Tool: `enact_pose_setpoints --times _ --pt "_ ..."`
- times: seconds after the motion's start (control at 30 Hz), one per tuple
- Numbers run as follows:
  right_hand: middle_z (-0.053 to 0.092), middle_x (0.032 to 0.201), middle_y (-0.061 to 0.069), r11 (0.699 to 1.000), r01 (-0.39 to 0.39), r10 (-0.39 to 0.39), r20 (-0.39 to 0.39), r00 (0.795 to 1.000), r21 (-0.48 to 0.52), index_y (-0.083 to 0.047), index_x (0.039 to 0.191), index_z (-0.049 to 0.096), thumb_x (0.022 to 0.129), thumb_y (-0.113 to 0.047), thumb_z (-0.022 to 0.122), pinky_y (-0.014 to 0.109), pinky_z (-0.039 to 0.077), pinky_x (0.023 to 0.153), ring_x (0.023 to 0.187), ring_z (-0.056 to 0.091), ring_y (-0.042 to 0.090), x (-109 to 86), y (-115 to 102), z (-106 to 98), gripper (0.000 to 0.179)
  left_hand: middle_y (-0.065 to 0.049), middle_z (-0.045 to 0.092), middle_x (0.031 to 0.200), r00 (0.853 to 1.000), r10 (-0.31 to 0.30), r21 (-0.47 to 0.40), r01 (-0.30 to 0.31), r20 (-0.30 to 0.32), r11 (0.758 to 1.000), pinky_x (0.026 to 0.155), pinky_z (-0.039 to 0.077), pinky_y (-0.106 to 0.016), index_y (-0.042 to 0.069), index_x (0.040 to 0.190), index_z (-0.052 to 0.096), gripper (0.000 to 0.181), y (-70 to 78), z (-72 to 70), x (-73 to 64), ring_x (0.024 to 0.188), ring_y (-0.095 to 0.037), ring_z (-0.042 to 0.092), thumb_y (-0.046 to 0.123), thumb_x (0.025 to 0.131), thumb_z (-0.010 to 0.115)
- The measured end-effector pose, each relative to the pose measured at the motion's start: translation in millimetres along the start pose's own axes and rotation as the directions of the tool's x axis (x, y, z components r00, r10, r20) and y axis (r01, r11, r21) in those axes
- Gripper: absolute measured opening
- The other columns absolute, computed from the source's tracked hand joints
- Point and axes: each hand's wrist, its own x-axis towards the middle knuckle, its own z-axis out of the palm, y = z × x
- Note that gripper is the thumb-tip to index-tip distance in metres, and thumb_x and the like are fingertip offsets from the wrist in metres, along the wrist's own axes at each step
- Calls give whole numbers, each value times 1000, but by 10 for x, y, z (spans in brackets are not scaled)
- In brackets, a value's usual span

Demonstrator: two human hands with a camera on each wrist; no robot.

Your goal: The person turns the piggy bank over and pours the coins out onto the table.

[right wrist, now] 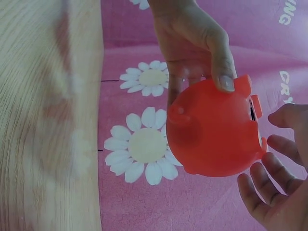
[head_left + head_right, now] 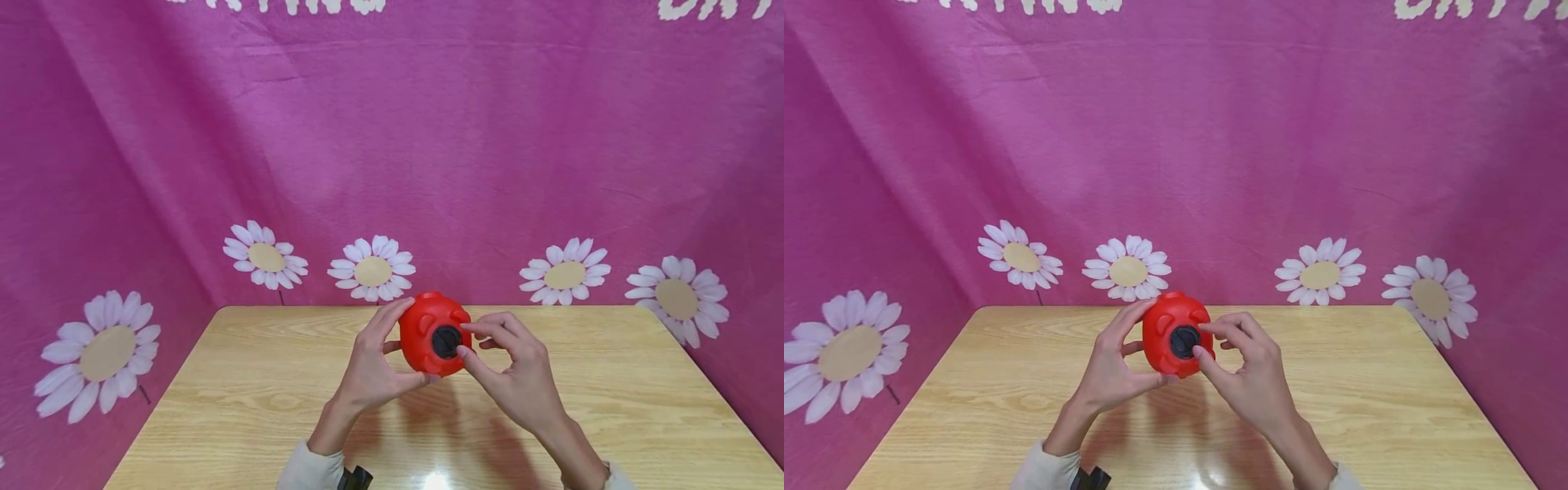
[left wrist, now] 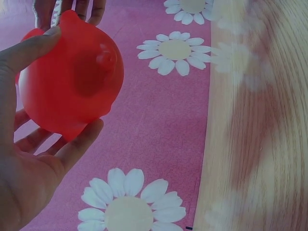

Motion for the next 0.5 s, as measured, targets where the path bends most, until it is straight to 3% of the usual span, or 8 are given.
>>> enact_pose_setpoints --times 0.2,0.5 --pt "69 100 -3 999 37 -38 -24 999 -16 -15 107 84 80 -1 92 11 54 79 85 59 13 -6 -14 34 32 -5 53 158 1000 5 24 -5 5 1000 87 65 -26 21 160 50 95 -1 8 0 140 -29 57 20 76 95" --pt "70 97 -6 997 80 -80 2 997 -14 -17 104 84 79 1 91 12 51 76 84 62 12 15 -37 78 31 -5 53 158 1000 18 51 -18 2 999 88 64 -24 20 159 50 94 -23 13 -2 140 -29 58 19 77 95"
